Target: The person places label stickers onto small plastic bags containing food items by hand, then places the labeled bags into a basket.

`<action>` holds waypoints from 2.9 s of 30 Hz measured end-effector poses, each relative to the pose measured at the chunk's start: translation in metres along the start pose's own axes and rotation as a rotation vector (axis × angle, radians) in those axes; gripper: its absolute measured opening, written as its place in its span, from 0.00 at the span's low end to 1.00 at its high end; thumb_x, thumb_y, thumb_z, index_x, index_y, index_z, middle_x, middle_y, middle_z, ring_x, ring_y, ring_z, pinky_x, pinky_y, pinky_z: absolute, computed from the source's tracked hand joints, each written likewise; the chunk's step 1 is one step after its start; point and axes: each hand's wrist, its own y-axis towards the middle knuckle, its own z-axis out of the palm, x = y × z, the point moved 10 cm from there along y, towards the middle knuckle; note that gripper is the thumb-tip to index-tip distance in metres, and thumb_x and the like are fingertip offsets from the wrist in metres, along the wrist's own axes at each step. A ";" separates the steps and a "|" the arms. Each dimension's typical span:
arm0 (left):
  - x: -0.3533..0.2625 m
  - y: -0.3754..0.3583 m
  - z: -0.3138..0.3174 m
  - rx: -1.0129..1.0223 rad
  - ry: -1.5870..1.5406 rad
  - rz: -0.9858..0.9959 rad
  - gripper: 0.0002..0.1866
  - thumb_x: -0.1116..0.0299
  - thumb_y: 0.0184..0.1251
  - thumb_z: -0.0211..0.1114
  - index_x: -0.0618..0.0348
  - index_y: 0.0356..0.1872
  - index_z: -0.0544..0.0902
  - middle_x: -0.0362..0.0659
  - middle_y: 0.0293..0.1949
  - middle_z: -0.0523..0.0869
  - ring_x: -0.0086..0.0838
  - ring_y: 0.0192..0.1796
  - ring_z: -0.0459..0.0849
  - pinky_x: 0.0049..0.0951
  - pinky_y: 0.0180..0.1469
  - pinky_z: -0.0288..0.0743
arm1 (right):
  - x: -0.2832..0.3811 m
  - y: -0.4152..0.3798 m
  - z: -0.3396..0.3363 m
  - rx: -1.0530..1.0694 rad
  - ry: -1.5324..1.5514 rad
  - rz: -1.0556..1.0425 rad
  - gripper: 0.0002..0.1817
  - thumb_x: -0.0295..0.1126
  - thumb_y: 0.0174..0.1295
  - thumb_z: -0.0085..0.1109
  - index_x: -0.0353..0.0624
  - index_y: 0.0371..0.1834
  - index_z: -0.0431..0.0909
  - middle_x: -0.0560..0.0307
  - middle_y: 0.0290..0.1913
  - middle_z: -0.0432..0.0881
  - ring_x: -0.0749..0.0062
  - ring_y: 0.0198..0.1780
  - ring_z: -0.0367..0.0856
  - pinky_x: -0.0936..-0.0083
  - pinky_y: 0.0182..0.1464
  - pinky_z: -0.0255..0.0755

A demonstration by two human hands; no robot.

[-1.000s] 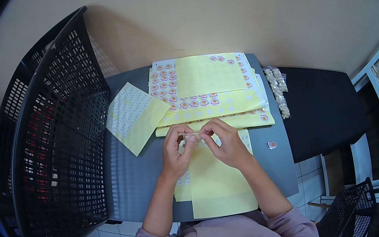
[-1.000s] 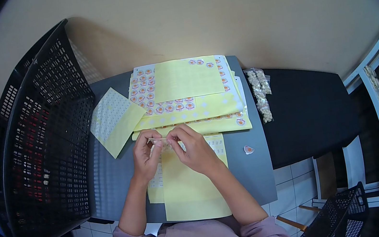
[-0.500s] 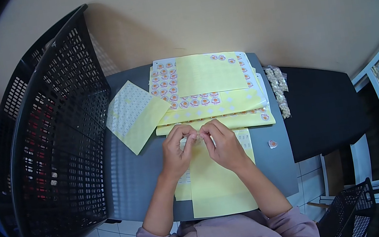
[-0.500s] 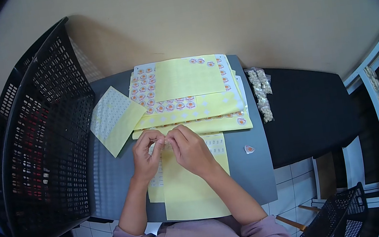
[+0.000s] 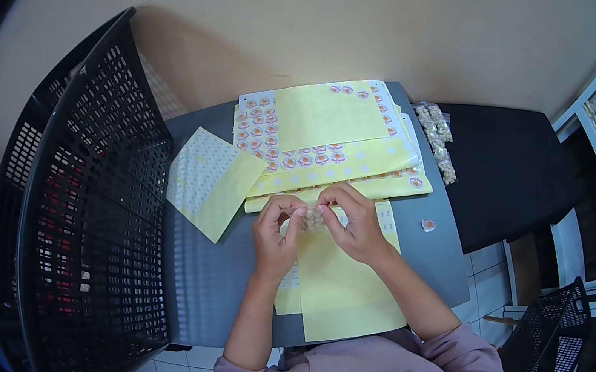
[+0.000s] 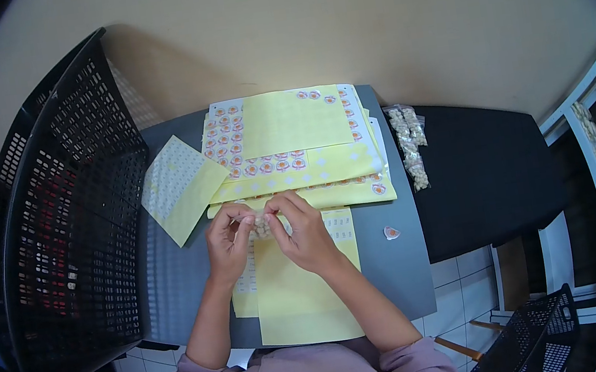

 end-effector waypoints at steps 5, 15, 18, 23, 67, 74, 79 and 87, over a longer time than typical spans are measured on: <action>-0.001 0.001 -0.002 -0.019 -0.002 0.010 0.02 0.80 0.59 0.57 0.66 0.31 0.74 0.42 0.32 0.76 0.21 0.34 0.76 0.20 0.37 0.73 | 0.004 0.001 0.000 -0.021 0.036 -0.020 0.04 0.21 0.54 0.55 0.35 0.32 0.72 0.52 0.31 0.75 0.68 0.32 0.74 0.77 0.36 0.68; -0.003 -0.001 0.001 -0.004 0.023 0.036 0.03 0.80 0.57 0.58 0.67 0.32 0.75 0.44 0.32 0.77 0.23 0.35 0.77 0.22 0.38 0.74 | -0.003 -0.002 0.003 -0.003 0.021 -0.003 0.04 0.21 0.55 0.54 0.34 0.32 0.71 0.52 0.31 0.74 0.68 0.32 0.74 0.77 0.37 0.69; -0.004 -0.001 0.001 0.005 0.031 0.036 0.04 0.81 0.56 0.59 0.67 0.32 0.75 0.44 0.32 0.77 0.23 0.34 0.78 0.23 0.39 0.75 | -0.001 -0.003 0.005 -0.003 -0.004 -0.022 0.04 0.21 0.55 0.53 0.34 0.32 0.70 0.52 0.30 0.74 0.68 0.31 0.73 0.77 0.37 0.68; -0.008 0.001 0.000 0.013 0.007 0.051 0.04 0.81 0.55 0.59 0.68 0.32 0.75 0.44 0.33 0.78 0.24 0.35 0.78 0.23 0.41 0.75 | -0.003 -0.004 0.006 0.013 0.037 -0.019 0.04 0.21 0.55 0.53 0.33 0.32 0.70 0.52 0.31 0.73 0.68 0.32 0.72 0.77 0.38 0.68; -0.018 0.002 -0.007 -0.019 0.151 0.089 0.02 0.79 0.55 0.61 0.66 0.28 0.76 0.44 0.26 0.78 0.25 0.29 0.77 0.23 0.33 0.71 | -0.023 -0.006 0.020 0.039 0.346 0.221 0.07 0.25 0.53 0.60 0.34 0.34 0.77 0.53 0.32 0.80 0.75 0.33 0.80 0.78 0.40 0.74; -0.021 0.000 -0.005 -0.002 0.229 0.094 0.04 0.77 0.55 0.61 0.66 0.25 0.76 0.43 0.23 0.76 0.24 0.26 0.75 0.22 0.31 0.68 | -0.044 -0.015 0.027 0.038 0.493 0.346 0.06 0.25 0.54 0.59 0.35 0.33 0.76 0.58 0.30 0.80 0.81 0.32 0.78 0.82 0.38 0.71; 0.010 0.000 -0.011 -0.028 -0.103 -0.079 0.04 0.74 0.60 0.58 0.64 0.28 0.75 0.38 0.26 0.76 0.19 0.30 0.73 0.19 0.34 0.67 | -0.051 -0.017 0.035 0.095 0.596 0.428 0.09 0.26 0.56 0.58 0.35 0.39 0.76 0.58 0.34 0.80 0.82 0.36 0.76 0.83 0.40 0.70; 0.018 0.001 -0.020 -0.060 -0.199 -0.128 0.06 0.71 0.65 0.54 0.63 0.33 0.74 0.37 0.30 0.77 0.16 0.33 0.72 0.17 0.38 0.66 | -0.037 -0.014 0.043 0.169 0.591 0.323 0.15 0.26 0.60 0.54 0.34 0.50 0.73 0.58 0.39 0.78 0.82 0.39 0.74 0.82 0.41 0.71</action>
